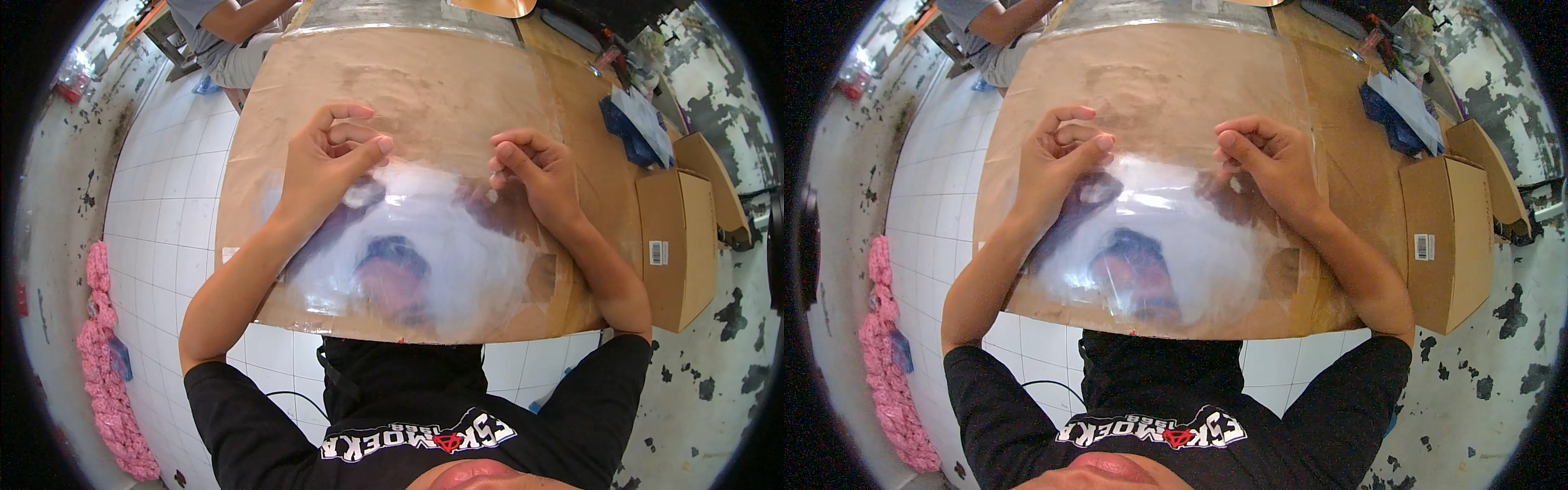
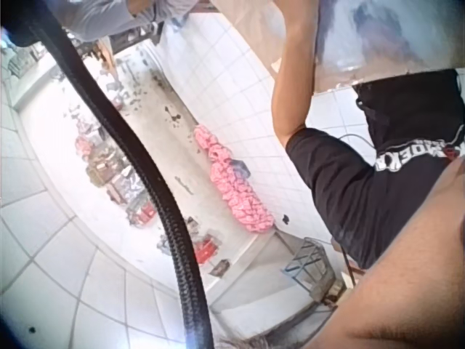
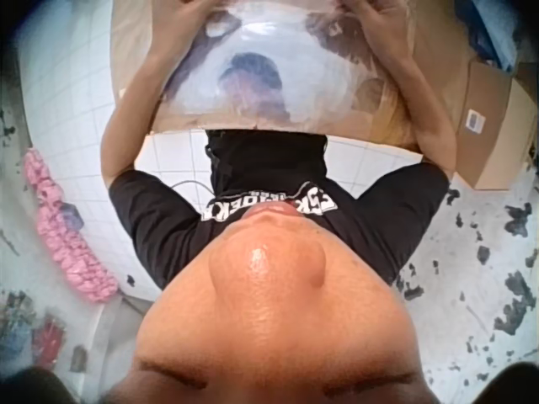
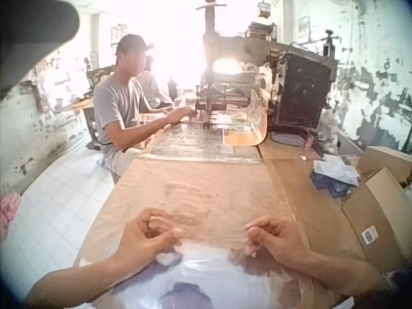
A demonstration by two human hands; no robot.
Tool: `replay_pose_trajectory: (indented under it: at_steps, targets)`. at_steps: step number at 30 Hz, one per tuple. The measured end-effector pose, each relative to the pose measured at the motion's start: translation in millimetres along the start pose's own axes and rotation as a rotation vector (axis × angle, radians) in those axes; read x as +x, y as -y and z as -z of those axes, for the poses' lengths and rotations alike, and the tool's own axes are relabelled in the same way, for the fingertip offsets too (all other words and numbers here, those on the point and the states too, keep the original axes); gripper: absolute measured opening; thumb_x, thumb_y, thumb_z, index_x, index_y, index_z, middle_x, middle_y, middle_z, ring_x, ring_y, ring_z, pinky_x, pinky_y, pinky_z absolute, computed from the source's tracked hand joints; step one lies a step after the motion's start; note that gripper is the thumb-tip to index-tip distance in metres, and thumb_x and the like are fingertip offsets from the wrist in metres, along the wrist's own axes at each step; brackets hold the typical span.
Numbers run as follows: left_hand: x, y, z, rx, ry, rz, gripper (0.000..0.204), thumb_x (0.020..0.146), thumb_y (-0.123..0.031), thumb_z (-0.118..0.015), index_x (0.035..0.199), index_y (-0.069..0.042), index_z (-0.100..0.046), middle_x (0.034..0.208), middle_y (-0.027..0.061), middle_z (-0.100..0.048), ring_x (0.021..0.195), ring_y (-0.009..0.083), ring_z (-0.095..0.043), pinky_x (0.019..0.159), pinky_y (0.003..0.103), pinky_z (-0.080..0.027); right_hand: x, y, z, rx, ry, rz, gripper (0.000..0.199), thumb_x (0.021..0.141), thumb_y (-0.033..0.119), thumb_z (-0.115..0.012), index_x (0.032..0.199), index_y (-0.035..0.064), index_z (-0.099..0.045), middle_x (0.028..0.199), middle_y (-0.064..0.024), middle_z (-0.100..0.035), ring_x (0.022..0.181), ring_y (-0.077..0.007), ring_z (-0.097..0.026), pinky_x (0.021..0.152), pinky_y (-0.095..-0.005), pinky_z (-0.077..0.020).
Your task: The person prepares sheets by peeling and pressing clear plastic film onto a surface at a workstation.
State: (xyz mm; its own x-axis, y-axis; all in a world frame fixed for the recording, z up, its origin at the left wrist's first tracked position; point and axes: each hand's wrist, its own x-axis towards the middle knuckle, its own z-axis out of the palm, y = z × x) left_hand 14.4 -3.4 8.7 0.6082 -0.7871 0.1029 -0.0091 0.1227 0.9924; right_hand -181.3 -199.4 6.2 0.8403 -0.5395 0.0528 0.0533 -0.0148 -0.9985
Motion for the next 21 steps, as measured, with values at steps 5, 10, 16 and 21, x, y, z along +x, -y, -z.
replay_pose_trajectory:
  at_steps: [5,10,16,21]
  targets:
    - [4.9,2.1,5.0,-0.049,-0.063,-0.006,0.03,0.087,-0.007,-0.067,0.113,0.001,-0.053,0.083,0.0066,-0.067,0.072,0.0105,-0.064,0.062,0.021,-0.052,3.9,0.4,3.7,0.037,-0.102,-0.011,0.019,0.092,0.015,-0.063,0.101,-0.001,-0.064,0.08,-0.0056,-0.064,0.064,-0.0107,-0.061,0.059,-0.0211,-0.049]
    - [9.2,2.3,11.1,-0.109,-0.061,0.027,0.03,0.088,-0.009,-0.066,0.114,0.001,-0.054,0.084,0.0065,-0.066,0.07,0.0099,-0.063,0.062,0.021,-0.051,7.9,0.6,2.8,0.133,-0.182,-0.06,0.019,0.092,0.016,-0.063,0.102,-0.0006,-0.064,0.079,-0.0045,-0.063,0.065,-0.0098,-0.06,0.059,-0.0213,-0.0496]
    - [8.3,5.2,8.8,-0.057,0.017,0.094,0.022,0.09,-0.012,-0.066,0.105,0.003,-0.062,0.083,0.0071,-0.067,0.067,0.0086,-0.062,0.06,0.021,-0.052,7.8,-1.9,6.3,0.06,-0.131,-0.058,0.021,0.092,0.017,-0.064,0.103,-0.0006,-0.064,0.08,-0.0042,-0.064,0.065,-0.0092,-0.06,0.06,-0.0211,-0.0506]
    - [7.2,9.4,9.9,-0.102,0.02,0.116,0.017,0.09,-0.011,-0.065,0.099,0.003,-0.064,0.081,0.0076,-0.068,0.066,0.0079,-0.062,0.06,0.021,-0.052,9.1,-6.4,6.3,0.038,-0.044,0.027,0.021,0.094,0.018,-0.061,0.104,0.0001,-0.064,0.081,-0.0044,-0.063,0.066,-0.0091,-0.059,0.061,-0.0228,-0.0507]
